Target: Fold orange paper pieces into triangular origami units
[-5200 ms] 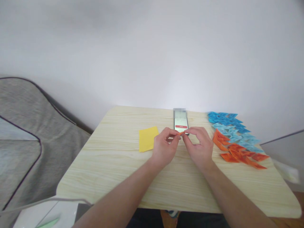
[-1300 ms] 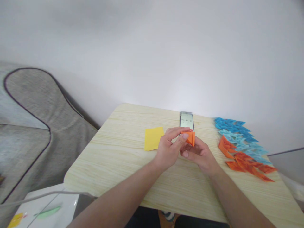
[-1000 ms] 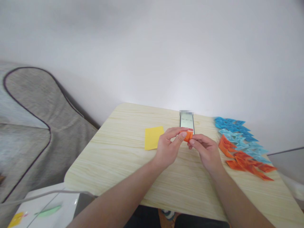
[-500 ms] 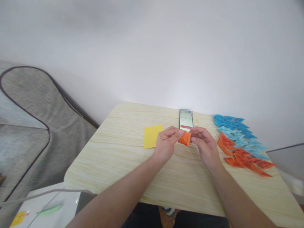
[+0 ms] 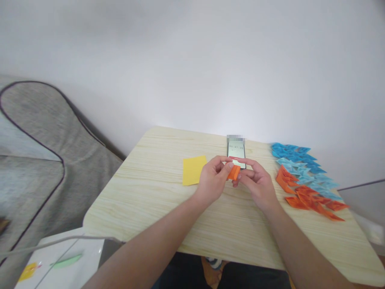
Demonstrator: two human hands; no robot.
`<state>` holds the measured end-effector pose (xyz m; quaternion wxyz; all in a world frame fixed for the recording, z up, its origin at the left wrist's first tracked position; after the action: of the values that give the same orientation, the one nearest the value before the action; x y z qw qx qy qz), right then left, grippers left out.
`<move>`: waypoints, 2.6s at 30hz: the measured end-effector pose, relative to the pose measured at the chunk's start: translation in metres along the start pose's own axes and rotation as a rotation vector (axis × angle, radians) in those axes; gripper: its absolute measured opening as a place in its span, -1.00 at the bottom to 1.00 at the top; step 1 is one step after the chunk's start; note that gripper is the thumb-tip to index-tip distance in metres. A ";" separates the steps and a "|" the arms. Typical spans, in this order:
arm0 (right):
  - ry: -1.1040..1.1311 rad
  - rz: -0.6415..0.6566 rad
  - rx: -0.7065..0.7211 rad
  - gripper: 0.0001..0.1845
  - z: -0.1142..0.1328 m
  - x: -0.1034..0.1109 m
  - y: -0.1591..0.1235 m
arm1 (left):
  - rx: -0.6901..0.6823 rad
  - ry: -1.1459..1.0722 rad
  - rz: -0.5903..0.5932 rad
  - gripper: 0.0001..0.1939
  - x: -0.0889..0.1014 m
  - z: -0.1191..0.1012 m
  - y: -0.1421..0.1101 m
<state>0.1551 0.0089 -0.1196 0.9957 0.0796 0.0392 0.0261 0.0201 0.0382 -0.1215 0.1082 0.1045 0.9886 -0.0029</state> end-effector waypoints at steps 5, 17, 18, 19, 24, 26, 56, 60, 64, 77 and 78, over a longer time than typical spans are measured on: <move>0.011 0.057 0.017 -0.64 0.000 -0.004 -0.001 | 0.046 0.015 -0.015 -0.71 0.003 0.002 -0.001; 0.103 0.041 -0.072 -0.77 -0.016 -0.005 0.001 | -0.045 -0.016 -0.011 -0.71 0.003 -0.009 -0.005; 0.120 0.029 -0.077 -0.78 -0.016 -0.004 0.002 | -0.065 -0.044 0.000 -0.72 0.002 -0.012 -0.005; 0.134 0.016 -0.081 -0.79 -0.017 -0.002 0.003 | -0.088 -0.059 0.003 -0.73 0.002 -0.015 -0.006; 0.186 -0.037 -0.094 -0.84 -0.016 0.002 0.006 | -0.162 -0.008 -0.020 -0.79 0.007 -0.023 -0.008; 0.193 -0.045 -0.094 -0.84 -0.016 0.002 0.006 | -0.170 0.034 -0.059 -0.85 0.009 -0.023 -0.008; 0.351 0.043 -0.265 -0.85 -0.028 -0.007 0.001 | -0.433 0.302 -0.077 -0.77 0.010 -0.039 -0.019; 0.330 -0.013 -0.218 -0.89 -0.026 0.000 0.003 | -0.367 0.269 -0.008 -0.77 0.006 -0.036 -0.017; 0.313 -0.098 -0.122 -0.89 -0.021 0.010 0.006 | -0.278 0.327 -0.019 -0.81 0.007 -0.029 -0.014; 0.215 -0.131 0.036 -0.87 -0.010 0.017 0.005 | -0.330 0.350 -0.065 -0.91 0.006 -0.031 -0.015; 0.198 -0.123 0.040 -0.86 -0.010 0.016 0.005 | -0.339 0.337 -0.071 -0.92 0.006 -0.032 -0.016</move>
<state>0.1701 0.0162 -0.1299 0.9849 0.0939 0.1426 -0.0281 0.0045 0.0251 -0.0922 -0.0426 0.0491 0.9821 0.1767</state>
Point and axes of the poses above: each hand's wrist, its own y-axis towards the middle knuckle, its own x-axis out of the back of the hand, z = x × y, the point moved 9 cm from there along y, towards the middle knuckle, and after that the axes turned 3 degrees about x, right-handed, at the moved point
